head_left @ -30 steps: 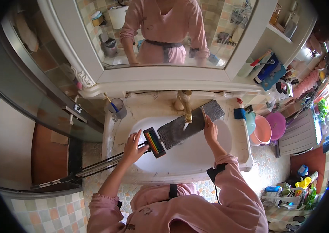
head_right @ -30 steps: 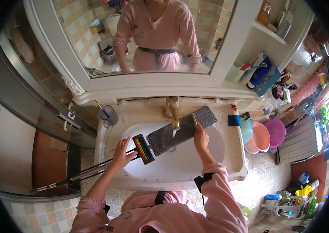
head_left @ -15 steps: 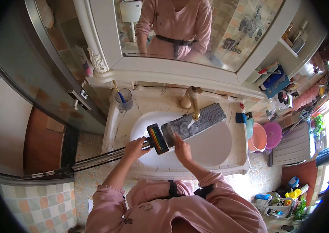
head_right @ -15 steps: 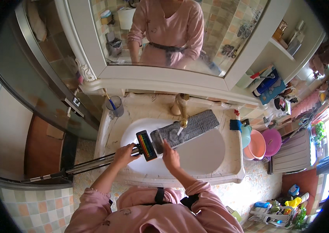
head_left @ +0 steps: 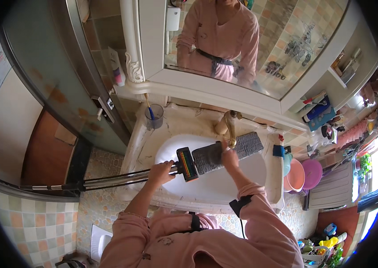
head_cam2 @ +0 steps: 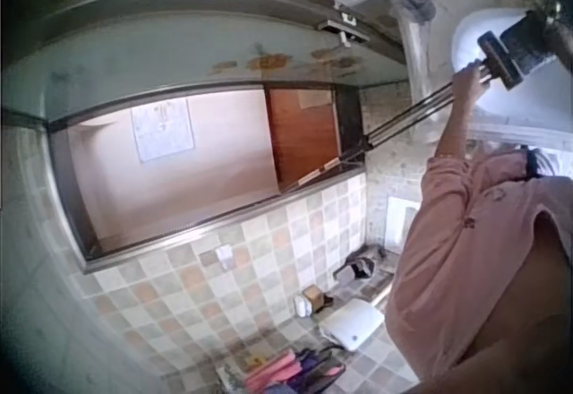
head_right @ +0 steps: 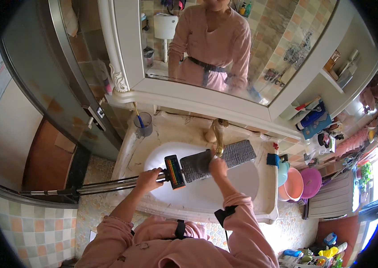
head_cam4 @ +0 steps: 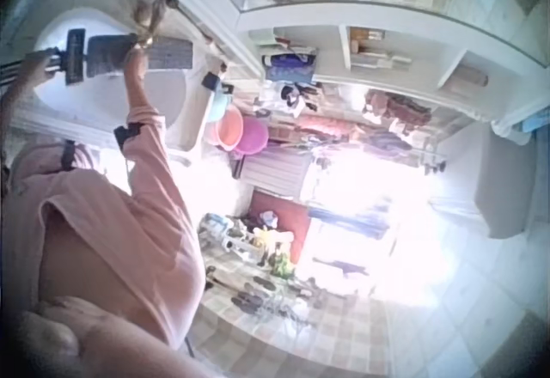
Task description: Mops the floor of a hallway and bedroom, then cleans the mop head in a bathroom sink.
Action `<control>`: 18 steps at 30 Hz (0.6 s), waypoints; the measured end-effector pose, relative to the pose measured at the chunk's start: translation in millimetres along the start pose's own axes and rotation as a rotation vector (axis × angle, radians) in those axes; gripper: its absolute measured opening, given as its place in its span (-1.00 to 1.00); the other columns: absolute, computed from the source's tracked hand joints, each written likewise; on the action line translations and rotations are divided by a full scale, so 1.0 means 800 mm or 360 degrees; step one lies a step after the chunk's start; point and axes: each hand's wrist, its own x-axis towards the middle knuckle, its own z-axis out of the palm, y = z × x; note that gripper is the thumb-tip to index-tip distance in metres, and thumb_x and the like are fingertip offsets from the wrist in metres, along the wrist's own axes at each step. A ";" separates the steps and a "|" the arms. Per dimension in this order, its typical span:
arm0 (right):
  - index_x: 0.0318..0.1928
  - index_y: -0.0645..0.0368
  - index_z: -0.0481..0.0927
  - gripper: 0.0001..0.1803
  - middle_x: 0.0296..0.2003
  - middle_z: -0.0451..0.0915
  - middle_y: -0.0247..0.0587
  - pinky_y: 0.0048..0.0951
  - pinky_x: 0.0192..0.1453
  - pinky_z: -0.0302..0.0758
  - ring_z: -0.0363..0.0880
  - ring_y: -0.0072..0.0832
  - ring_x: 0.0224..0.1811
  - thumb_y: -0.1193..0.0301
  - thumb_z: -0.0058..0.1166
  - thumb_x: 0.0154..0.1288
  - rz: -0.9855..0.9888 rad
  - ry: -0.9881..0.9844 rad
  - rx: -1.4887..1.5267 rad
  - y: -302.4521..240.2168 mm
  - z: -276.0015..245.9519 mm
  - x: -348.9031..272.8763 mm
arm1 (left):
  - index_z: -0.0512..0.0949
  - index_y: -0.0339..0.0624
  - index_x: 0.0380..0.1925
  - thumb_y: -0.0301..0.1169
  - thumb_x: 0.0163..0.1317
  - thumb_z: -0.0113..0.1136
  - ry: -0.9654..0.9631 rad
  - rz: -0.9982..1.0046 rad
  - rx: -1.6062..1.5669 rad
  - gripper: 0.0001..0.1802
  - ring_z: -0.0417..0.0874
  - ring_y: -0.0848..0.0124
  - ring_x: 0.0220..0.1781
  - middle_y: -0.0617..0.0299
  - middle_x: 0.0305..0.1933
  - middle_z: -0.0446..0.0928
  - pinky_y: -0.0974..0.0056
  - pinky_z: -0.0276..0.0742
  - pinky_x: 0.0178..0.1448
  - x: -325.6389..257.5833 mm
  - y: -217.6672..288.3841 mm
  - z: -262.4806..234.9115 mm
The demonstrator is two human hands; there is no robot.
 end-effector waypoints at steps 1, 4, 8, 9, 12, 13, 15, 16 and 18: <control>0.38 -0.47 0.00 -0.22 -0.24 0.60 0.17 0.01 -0.05 0.49 0.60 0.00 -0.14 0.50 -0.16 0.21 -0.0185 -0.0055 -0.0006 -0.036 0.005 -0.024 | 0.43 -0.12 -0.12 -0.16 -0.14 0.37 -0.0005 -0.0050 0.0005 -0.43 0.64 0.18 -0.23 0.14 -0.29 0.56 0.10 0.57 -0.21 -0.013 -0.007 0.000; 0.38 -0.53 -0.07 -0.22 -0.22 0.59 0.18 0.03 -0.06 0.49 0.59 0.03 -0.11 0.47 -0.17 0.25 -0.0477 -0.0161 0.0121 -0.101 -0.018 -0.091 | 0.43 -0.12 -0.15 -0.17 -0.15 0.36 -0.0023 -0.0079 0.0056 -0.46 0.64 0.18 -0.23 0.14 -0.29 0.56 0.10 0.57 -0.22 -0.015 -0.005 -0.007; 0.39 -0.55 -0.10 -0.20 -0.19 0.58 0.18 0.04 -0.07 0.48 0.58 0.08 -0.12 0.49 -0.18 0.25 -0.0556 -0.0361 0.0238 -0.125 -0.041 -0.138 | 0.43 -0.13 -0.19 -0.23 -0.14 0.31 -0.0075 -0.0142 0.0101 -0.53 0.65 0.16 -0.25 0.12 -0.31 0.57 0.08 0.57 -0.25 -0.011 -0.001 -0.002; 0.39 -0.52 -0.07 -0.19 -0.24 0.59 0.15 0.06 -0.10 0.46 0.58 0.09 -0.18 0.50 -0.15 0.23 -0.0565 -0.0391 0.0211 -0.125 -0.048 -0.146 | 0.44 -0.14 -0.21 -0.27 -0.13 0.28 -0.0072 -0.0170 0.0151 -0.56 0.66 0.14 -0.27 0.10 -0.32 0.58 0.06 0.56 -0.26 -0.011 0.000 0.000; 0.39 -0.53 -0.07 -0.17 -0.33 0.60 0.11 0.06 -0.13 0.45 0.59 0.08 -0.23 0.53 -0.13 0.22 -0.0576 -0.0293 0.0134 -0.098 -0.049 -0.146 | 0.44 -0.17 -0.21 -0.34 -0.12 0.22 -0.0173 -0.0165 0.0089 -0.60 0.66 0.09 -0.30 0.06 -0.35 0.60 0.03 0.56 -0.27 -0.014 -0.005 -0.004; 0.38 -0.55 -0.07 -0.17 -0.32 0.60 0.11 0.05 -0.13 0.46 0.59 0.07 -0.22 0.53 -0.14 0.23 -0.0521 -0.0264 0.0069 -0.082 -0.050 -0.140 | 0.46 -0.16 -0.21 -0.37 -0.14 0.21 -0.0251 -0.0230 0.0066 -0.61 0.66 0.06 -0.31 0.04 -0.40 0.61 0.02 0.55 -0.26 -0.014 0.002 -0.014; 0.37 -0.59 -0.05 -0.20 -0.27 0.61 0.07 0.03 -0.11 0.46 0.60 0.04 -0.18 0.54 -0.20 0.25 -0.0412 -0.0166 -0.0024 -0.052 -0.059 -0.137 | 0.47 -0.14 -0.20 -0.36 -0.15 0.22 -0.0281 -0.0246 0.0072 -0.59 0.66 0.06 -0.30 0.04 -0.41 0.61 0.03 0.55 -0.26 -0.031 0.001 -0.028; 0.37 -0.59 -0.05 -0.20 -0.27 0.61 0.07 0.03 -0.11 0.46 0.60 0.04 -0.18 0.54 -0.20 0.25 -0.0377 -0.0152 -0.0007 -0.033 -0.060 -0.133 | 0.48 -0.12 -0.19 -0.35 -0.16 0.24 -0.0309 -0.0293 0.0064 -0.58 0.66 0.06 -0.29 0.04 -0.42 0.61 0.03 0.55 -0.26 -0.041 0.001 -0.037; 0.36 -0.58 0.02 -0.23 -0.23 0.62 0.03 0.03 -0.09 0.46 0.60 0.03 -0.16 0.54 -0.23 0.26 -0.0321 -0.0071 -0.0021 0.003 -0.056 -0.123 | 0.48 -0.10 -0.20 -0.35 -0.18 0.25 -0.0303 -0.0265 0.0074 -0.57 0.66 0.06 -0.29 0.04 -0.43 0.61 0.04 0.55 -0.26 -0.061 -0.002 -0.067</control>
